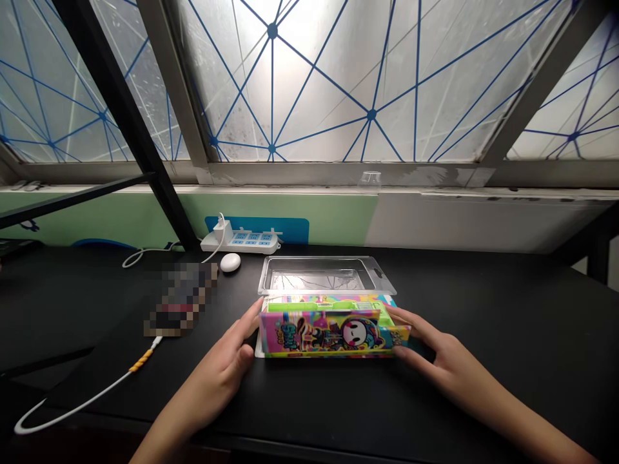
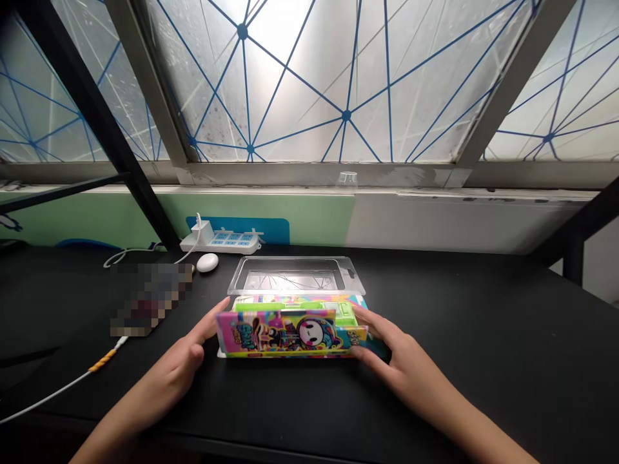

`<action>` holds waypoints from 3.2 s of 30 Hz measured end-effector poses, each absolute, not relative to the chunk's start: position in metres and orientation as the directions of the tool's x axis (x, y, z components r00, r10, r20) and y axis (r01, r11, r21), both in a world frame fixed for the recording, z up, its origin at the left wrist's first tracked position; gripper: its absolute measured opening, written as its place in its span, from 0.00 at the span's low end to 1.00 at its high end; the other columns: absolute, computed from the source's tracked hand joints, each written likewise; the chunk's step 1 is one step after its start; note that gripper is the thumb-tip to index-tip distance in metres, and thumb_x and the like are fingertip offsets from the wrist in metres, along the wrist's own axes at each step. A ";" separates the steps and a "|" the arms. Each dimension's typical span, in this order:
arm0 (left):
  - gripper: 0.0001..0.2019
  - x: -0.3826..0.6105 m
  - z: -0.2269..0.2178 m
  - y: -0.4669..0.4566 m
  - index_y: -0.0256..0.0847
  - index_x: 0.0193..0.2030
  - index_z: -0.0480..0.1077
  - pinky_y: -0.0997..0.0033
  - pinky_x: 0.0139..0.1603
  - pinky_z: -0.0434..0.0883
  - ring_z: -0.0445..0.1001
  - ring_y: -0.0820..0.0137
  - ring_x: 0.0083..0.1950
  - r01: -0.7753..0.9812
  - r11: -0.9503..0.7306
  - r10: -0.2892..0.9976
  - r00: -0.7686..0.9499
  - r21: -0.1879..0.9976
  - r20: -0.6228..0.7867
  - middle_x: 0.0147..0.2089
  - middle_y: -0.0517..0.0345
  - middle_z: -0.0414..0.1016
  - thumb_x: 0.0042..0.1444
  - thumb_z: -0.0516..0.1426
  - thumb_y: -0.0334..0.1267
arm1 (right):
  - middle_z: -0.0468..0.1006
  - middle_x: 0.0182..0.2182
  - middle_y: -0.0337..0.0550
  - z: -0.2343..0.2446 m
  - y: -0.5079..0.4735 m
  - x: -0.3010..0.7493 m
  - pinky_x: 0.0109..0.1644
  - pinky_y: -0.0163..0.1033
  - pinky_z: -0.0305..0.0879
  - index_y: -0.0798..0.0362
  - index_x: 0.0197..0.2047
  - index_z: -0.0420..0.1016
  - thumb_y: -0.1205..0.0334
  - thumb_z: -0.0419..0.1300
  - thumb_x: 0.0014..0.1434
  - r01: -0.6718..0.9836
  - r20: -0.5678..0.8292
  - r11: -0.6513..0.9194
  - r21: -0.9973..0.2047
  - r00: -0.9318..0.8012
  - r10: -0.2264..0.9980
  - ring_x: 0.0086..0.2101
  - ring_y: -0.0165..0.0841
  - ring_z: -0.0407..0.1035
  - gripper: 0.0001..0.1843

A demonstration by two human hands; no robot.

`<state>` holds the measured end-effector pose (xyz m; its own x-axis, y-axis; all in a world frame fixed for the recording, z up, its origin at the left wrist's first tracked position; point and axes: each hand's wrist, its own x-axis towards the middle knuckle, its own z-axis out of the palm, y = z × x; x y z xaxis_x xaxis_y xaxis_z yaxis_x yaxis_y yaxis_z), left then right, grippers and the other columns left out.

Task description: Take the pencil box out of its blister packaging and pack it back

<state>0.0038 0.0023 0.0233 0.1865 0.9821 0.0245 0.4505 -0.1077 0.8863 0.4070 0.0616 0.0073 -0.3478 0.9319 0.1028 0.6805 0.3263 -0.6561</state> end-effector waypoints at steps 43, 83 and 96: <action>0.25 0.043 0.026 0.122 0.50 0.74 0.58 0.42 0.64 0.65 0.60 0.47 0.74 0.915 -0.400 0.876 0.400 -0.058 0.269 0.75 0.43 0.59 0.72 0.49 0.40 | 0.76 0.61 0.51 0.026 0.115 0.357 0.65 0.51 0.66 0.48 0.62 0.73 0.60 0.61 0.67 0.412 0.418 0.903 -0.118 -0.804 0.422 0.61 0.43 0.70 0.21; 0.26 0.024 0.056 0.127 0.44 0.45 0.82 0.59 0.61 0.72 0.75 0.56 0.61 0.826 -0.393 0.918 0.329 0.405 0.221 0.61 0.50 0.77 0.72 0.45 0.53 | 0.77 0.27 0.39 0.050 0.171 0.444 0.32 0.40 0.61 0.48 0.30 0.72 0.35 0.52 0.65 0.855 -0.171 0.292 -0.429 -0.394 0.903 0.29 0.37 0.68 0.27; 0.21 0.017 0.043 0.129 0.47 0.65 0.71 0.45 0.65 0.64 0.64 0.51 0.65 0.798 -0.529 0.847 0.480 0.288 0.227 0.65 0.45 0.69 0.72 0.49 0.48 | 0.82 0.36 0.40 0.039 0.167 0.424 0.36 0.40 0.65 0.46 0.38 0.76 0.32 0.55 0.62 0.845 -0.150 0.163 -0.510 -0.273 0.950 0.35 0.40 0.73 0.26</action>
<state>0.0172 0.1291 0.0432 0.4799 0.8474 0.2273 0.7982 -0.5292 0.2879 0.4241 0.1674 0.0392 -0.2734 0.9502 -0.1497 0.8449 0.1628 -0.5095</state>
